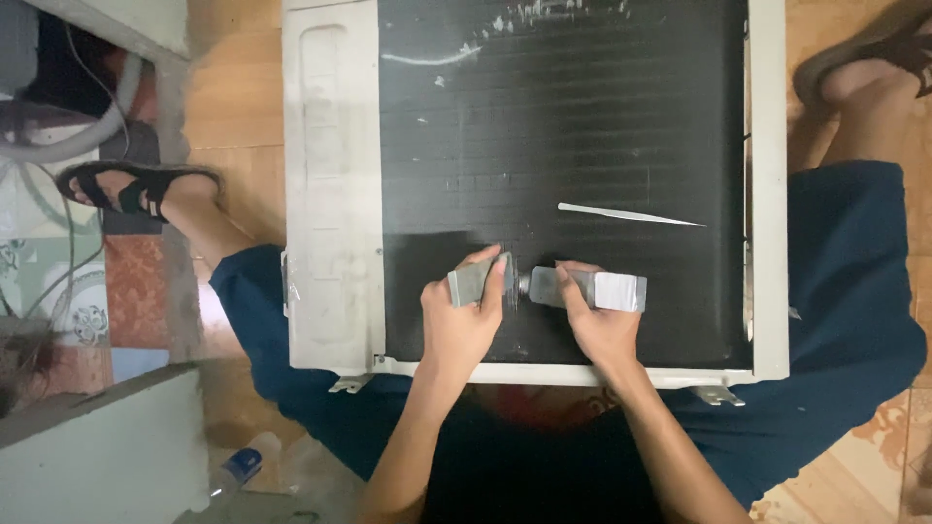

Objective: Straightening bent aluminum fins on an air conditioner condenser unit using a thin metal tool and alignment shims.

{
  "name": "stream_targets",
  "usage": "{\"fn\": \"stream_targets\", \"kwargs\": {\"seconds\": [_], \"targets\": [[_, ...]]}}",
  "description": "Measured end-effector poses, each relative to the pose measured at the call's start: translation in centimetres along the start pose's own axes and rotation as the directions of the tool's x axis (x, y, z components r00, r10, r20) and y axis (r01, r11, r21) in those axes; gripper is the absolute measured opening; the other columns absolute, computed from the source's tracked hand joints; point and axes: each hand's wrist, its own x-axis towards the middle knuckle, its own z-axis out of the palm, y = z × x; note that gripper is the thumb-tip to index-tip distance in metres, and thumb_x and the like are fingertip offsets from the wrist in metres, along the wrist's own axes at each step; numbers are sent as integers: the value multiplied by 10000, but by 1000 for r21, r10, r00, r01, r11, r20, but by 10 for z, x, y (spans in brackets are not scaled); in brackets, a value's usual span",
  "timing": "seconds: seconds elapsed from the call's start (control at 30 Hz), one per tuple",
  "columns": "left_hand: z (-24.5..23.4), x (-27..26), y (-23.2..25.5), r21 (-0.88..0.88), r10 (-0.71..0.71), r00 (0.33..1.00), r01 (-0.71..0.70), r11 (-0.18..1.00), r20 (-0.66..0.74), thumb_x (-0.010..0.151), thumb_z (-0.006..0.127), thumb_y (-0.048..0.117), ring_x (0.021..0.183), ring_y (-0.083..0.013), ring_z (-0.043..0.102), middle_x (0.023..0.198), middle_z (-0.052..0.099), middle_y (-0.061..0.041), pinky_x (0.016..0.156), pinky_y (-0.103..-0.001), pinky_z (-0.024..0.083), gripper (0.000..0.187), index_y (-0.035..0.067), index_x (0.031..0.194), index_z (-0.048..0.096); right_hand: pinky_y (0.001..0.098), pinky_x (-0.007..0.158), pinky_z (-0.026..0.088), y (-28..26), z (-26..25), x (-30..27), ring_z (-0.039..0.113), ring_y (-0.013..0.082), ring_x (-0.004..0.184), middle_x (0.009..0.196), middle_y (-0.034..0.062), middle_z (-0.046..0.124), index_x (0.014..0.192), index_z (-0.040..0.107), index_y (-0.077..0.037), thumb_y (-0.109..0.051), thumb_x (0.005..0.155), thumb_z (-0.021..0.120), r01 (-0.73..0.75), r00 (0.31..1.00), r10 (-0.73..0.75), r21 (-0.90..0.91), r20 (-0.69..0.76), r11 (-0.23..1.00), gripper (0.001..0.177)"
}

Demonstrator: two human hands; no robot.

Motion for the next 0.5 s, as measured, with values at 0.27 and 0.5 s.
{"fn": "stream_targets", "kwargs": {"seconds": [0.27, 0.5], "targets": [[9, 0, -23, -73, 25, 998, -29, 997, -51, 902, 719, 87, 658, -399, 730, 704, 751, -192, 493, -370, 559, 159, 101, 1023, 821, 461, 859, 546, 12, 5, -2, 744, 296, 940, 917, 180, 786, 978, 816, -30, -63, 918, 787, 86, 996, -85, 31, -41, 996, 74], [12, 4, -23, -88, 21, 999, -24, 996, -27, 913, 703, 81, 673, -428, 729, 754, 756, -218, 509, -393, 563, 171, 78, 1054, 799, 434, 860, 543, 16, 3, -4, 739, 261, 961, 918, 151, 789, 987, 816, -48, -63, 919, 783, 90, 996, -90, 17, -28, 996, 78]]}}
